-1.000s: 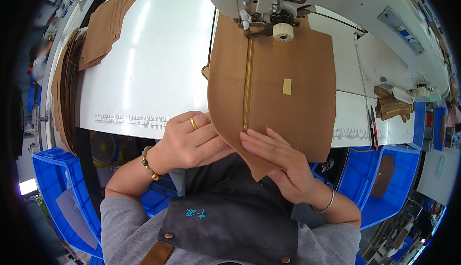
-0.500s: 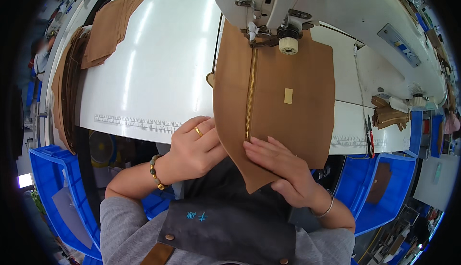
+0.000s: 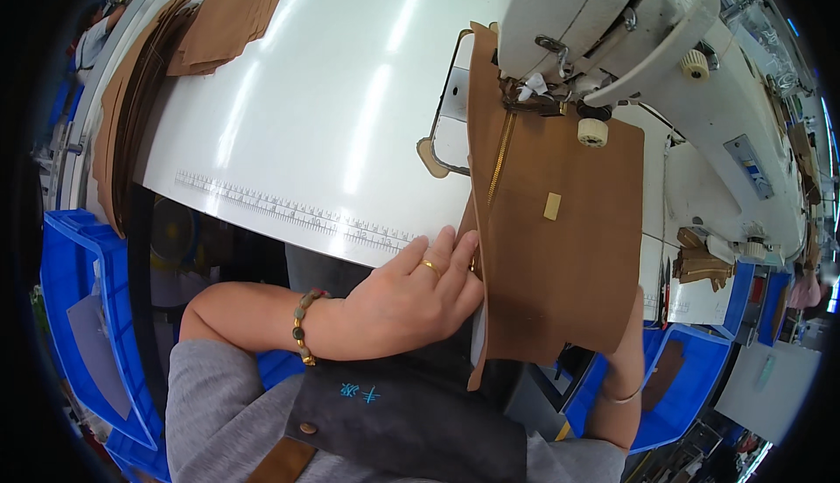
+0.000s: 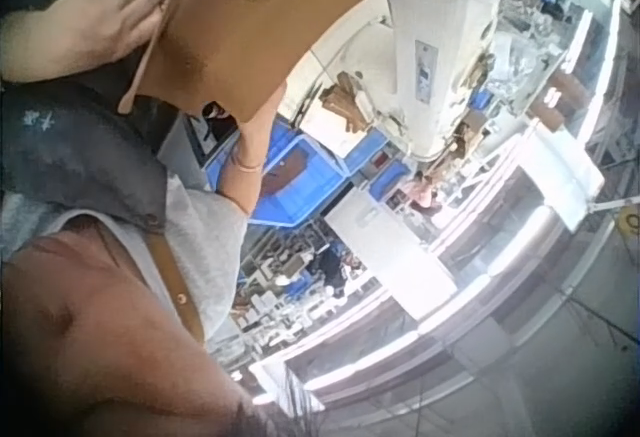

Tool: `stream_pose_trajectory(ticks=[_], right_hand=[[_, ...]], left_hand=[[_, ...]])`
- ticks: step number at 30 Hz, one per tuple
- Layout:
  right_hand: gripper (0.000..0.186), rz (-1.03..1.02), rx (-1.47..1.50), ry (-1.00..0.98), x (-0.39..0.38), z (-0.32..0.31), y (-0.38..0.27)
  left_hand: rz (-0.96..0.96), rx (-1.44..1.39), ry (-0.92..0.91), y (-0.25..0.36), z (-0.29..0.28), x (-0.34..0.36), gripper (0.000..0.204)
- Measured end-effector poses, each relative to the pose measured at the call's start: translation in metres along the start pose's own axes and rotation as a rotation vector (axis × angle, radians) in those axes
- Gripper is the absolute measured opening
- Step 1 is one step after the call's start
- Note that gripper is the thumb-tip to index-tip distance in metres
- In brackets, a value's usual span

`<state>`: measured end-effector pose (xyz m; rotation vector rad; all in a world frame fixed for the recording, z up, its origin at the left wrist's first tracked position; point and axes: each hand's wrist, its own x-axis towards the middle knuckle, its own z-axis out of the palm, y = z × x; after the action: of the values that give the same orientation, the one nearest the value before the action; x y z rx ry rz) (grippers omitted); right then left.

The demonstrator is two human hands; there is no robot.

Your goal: Sewing a zipper and additional leather components onto a main leather piece using an industrial sewing machine.

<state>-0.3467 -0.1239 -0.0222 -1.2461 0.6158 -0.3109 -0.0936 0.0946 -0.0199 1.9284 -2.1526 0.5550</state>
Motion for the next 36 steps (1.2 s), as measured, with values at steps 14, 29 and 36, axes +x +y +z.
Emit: stream_pose_trajectory(ticks=[14, 29, 36], right_hand=[[0.04, -0.336, -0.645, 0.107, 0.029, 0.023, 0.01], [0.041, -0.57, -1.166, 0.197, 0.091, -0.003, -0.038], [0.032, -0.592, -1.372, 0.427, 0.05, 0.04, -0.071]], left_hand=[[0.078, 0.006, -0.028, -0.002, -0.003, 0.001, 0.019], [0.148, -0.11, -0.074, -0.01, -0.009, 0.001, 0.023], [0.21, -0.077, -0.129, -0.01, -0.01, -0.011, 0.036]])
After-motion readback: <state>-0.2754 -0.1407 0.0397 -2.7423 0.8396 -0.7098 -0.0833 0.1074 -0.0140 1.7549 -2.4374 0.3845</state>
